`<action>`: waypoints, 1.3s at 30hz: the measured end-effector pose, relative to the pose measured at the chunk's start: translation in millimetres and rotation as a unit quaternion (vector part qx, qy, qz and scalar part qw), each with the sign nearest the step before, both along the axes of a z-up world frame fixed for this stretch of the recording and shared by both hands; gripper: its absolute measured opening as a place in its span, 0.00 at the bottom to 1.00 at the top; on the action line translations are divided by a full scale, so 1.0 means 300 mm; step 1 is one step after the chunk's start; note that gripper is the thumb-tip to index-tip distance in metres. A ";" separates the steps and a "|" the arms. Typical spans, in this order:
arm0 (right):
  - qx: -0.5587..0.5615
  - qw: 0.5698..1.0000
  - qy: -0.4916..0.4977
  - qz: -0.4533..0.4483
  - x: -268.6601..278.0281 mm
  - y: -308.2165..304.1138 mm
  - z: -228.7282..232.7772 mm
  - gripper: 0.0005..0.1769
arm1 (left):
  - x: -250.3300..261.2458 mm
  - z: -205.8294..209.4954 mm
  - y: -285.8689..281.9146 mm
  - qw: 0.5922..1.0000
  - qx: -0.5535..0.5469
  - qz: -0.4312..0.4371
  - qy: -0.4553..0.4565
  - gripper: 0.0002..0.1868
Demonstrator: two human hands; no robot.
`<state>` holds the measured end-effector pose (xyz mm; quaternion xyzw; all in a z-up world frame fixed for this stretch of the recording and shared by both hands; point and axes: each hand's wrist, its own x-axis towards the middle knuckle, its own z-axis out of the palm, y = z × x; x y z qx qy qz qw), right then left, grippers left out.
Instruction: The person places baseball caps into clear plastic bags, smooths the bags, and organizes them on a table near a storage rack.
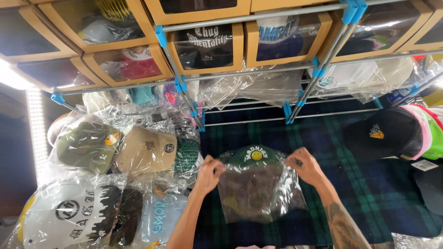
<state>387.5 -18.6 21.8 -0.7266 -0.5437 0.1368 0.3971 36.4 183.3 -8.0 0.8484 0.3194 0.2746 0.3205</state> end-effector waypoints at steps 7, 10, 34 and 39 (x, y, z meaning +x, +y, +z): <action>0.161 0.975 -0.106 -0.114 -0.023 0.079 0.080 0.04 | 0.097 0.299 0.008 0.963 0.236 0.071 -0.109 0.11; 0.171 0.963 -0.148 -0.149 -0.106 -0.039 0.039 0.06 | 0.031 0.200 -0.083 0.938 0.323 0.063 -0.104 0.09; -0.084 0.964 -0.191 -0.165 -0.469 -0.073 -0.348 0.52 | 0.126 -0.150 -0.296 0.953 0.170 -0.009 0.250 0.38; -0.113 0.968 -0.129 -0.184 -0.469 -0.062 -0.355 0.55 | 0.157 -0.166 -0.256 0.947 0.152 -0.043 0.278 0.39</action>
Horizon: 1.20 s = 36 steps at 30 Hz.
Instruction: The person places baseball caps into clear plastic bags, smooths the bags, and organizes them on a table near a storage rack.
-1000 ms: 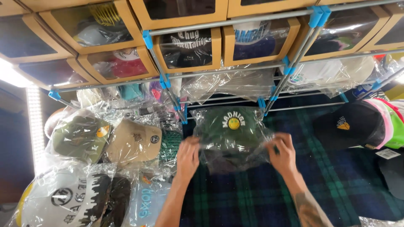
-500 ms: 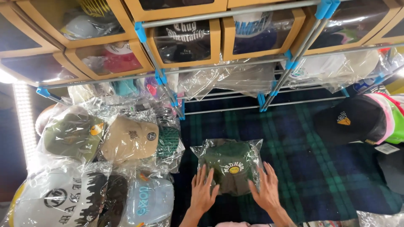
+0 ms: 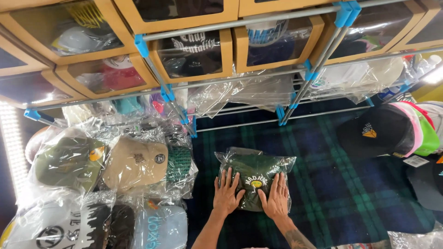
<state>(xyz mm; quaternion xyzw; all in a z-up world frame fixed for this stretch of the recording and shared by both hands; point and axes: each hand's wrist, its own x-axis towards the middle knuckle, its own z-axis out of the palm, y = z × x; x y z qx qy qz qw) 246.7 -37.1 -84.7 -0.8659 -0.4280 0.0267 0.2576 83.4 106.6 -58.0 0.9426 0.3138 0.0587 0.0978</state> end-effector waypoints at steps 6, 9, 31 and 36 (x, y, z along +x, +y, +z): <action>-0.003 1.000 0.012 0.004 0.004 0.003 -0.008 0.56 | 0.002 -0.029 0.020 1.000 -0.001 -0.022 0.021 0.39; -0.001 1.000 0.004 0.001 0.005 0.008 -0.017 0.56 | 0.003 -0.038 0.026 1.000 -0.009 -0.020 0.006 0.39; 0.118 0.772 0.617 -0.099 0.401 -0.011 0.200 0.08 | -0.023 0.344 0.102 0.644 -0.596 0.396 -0.272 0.12; 0.161 0.687 0.705 -0.069 0.518 0.070 0.416 0.15 | -0.065 0.430 0.051 0.411 -0.659 0.326 -0.540 0.16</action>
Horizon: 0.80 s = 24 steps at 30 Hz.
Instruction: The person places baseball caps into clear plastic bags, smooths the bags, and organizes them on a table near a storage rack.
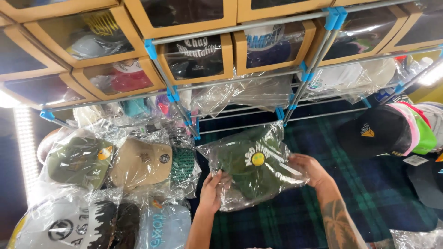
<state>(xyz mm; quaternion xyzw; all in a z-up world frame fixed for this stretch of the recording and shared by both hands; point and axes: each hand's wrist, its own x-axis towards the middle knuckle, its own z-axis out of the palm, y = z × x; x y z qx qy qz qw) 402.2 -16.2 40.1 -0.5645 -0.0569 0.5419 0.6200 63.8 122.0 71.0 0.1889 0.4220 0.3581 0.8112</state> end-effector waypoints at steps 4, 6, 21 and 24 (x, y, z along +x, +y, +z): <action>0.091 0.924 -0.344 0.137 0.084 0.041 -0.111 0.30 | -0.009 -0.005 -0.052 0.996 0.036 0.043 -0.071 0.13; 0.156 0.967 0.196 0.044 0.044 0.081 -0.058 0.23 | -0.006 -0.011 -0.057 0.991 0.066 0.085 -0.083 0.05; 0.076 0.979 0.182 -0.050 -0.361 0.135 0.086 0.12 | 0.002 -0.027 -0.251 0.971 0.136 0.195 -0.014 0.11; 0.065 0.980 0.157 -0.100 -0.341 0.138 0.070 0.04 | -0.018 0.002 -0.232 0.973 0.106 0.203 -0.016 0.20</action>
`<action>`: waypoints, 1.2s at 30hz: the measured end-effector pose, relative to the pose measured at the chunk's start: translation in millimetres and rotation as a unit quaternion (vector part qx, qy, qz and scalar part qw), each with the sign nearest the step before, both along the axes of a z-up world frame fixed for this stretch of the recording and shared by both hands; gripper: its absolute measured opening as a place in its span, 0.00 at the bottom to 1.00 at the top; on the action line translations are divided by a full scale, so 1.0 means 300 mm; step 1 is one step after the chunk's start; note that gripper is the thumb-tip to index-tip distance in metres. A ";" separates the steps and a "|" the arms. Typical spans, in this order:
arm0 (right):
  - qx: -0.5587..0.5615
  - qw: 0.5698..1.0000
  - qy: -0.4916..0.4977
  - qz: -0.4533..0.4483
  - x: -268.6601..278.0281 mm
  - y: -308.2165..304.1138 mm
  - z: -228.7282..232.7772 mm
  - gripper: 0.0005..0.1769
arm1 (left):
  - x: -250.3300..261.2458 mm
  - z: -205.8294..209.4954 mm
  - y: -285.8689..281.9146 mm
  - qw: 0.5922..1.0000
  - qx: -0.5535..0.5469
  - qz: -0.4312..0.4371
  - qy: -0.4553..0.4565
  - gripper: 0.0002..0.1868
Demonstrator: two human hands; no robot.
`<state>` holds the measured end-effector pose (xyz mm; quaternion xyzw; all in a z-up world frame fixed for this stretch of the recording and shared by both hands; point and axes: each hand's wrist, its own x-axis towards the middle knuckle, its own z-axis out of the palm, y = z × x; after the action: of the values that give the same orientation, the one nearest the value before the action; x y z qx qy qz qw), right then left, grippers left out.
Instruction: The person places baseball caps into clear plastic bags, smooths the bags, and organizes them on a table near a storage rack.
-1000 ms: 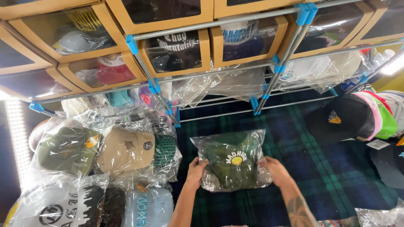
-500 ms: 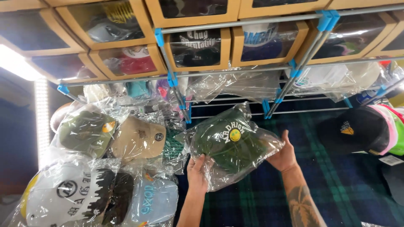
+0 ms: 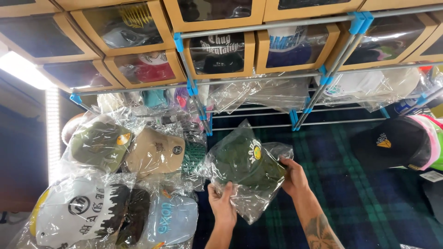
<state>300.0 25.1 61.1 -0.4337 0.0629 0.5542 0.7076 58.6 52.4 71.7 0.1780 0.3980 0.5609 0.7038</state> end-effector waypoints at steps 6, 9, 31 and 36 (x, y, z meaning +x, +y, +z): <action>0.049 0.996 -0.042 -0.065 -0.136 -0.127 0.037 0.26 | -0.039 0.178 0.199 0.964 -0.080 -0.162 0.195 0.37; 0.076 0.992 0.013 -0.098 -0.234 -0.202 -0.030 0.54 | -0.034 0.262 0.296 0.946 -0.059 -0.204 0.245 0.20; 0.145 0.986 0.025 -0.078 -0.347 -0.190 0.113 0.54 | 0.082 0.186 0.600 0.890 0.209 -0.318 0.251 0.10; 0.182 0.977 0.043 -0.106 -0.275 -0.160 0.032 0.26 | 0.045 0.300 0.513 0.893 0.241 -0.266 0.270 0.08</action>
<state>217.6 -22.8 70.8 -0.2643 0.0367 0.4963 0.8261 72.2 206.4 161.7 0.5861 0.3628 0.3621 0.6275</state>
